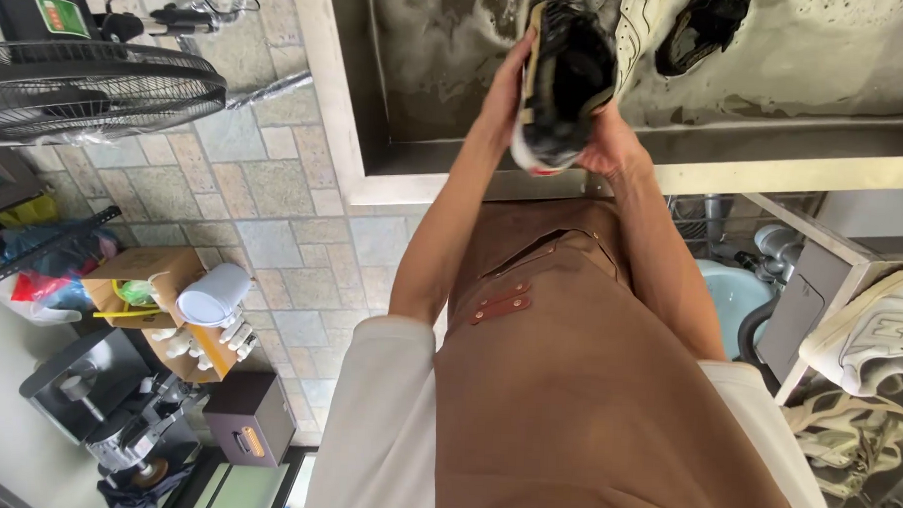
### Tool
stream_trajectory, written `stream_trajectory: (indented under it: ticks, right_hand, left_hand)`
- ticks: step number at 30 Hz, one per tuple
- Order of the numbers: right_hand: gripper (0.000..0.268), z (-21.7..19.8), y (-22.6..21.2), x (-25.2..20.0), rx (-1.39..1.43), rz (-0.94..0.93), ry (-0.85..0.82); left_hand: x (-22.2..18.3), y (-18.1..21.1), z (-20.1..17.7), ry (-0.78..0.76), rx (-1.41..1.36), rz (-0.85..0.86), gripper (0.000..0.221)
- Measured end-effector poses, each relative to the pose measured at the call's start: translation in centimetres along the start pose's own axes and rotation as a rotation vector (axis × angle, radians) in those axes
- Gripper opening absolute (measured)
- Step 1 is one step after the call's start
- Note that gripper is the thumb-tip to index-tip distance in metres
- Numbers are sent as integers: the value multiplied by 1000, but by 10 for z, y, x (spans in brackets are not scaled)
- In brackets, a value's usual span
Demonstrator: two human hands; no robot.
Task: Washing shoes in a specialized shoe-washing sink.
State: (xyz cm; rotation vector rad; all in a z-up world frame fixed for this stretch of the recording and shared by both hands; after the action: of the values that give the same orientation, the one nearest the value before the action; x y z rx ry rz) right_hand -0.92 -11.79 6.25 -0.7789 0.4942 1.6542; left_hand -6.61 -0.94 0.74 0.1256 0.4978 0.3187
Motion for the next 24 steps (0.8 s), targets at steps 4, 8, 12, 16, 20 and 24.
stream_trajectory:
  ticks: [4, 8, 12, 16, 20, 24]
  right_hand:
    - [54, 36, -23, -41, -522, -51, -33]
    - [26, 38, -56, -107, -943, -597, 426]
    - [28, 94, -51, -112, -1089, -799, 266]
    - [28, 101, -47, -89, -1568, -1074, 271]
    - [12, 49, -40, -31, -1791, -559, 257]
    - [34, 52, -34, 5, -1658, -434, 62]
  left_hand:
    - [4, 0, 13, -80, -15, 25, 70]
    - [0, 31, 45, -10, 237, 118, 73]
    - [6, 38, 41, 56, 316, 209, 77]
    - [12, 28, 22, 79, 332, 196, 79]
    - [16, 20, 11, 55, 295, 110, 86]
    - [3, 12, 4, 69, 285, 7, 95]
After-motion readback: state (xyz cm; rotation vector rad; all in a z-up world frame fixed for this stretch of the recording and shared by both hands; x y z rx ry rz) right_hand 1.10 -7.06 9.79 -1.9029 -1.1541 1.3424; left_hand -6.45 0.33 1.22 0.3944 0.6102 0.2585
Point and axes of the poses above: each hand's wrist, its own x-axis towards the middle knuckle, its own z-axis out of the palm, y = z × x, the point moved 7 cm from there along x, towards the middle knuckle, and after that the axes turned 3 degrees about -y, right-handed, at the moved point
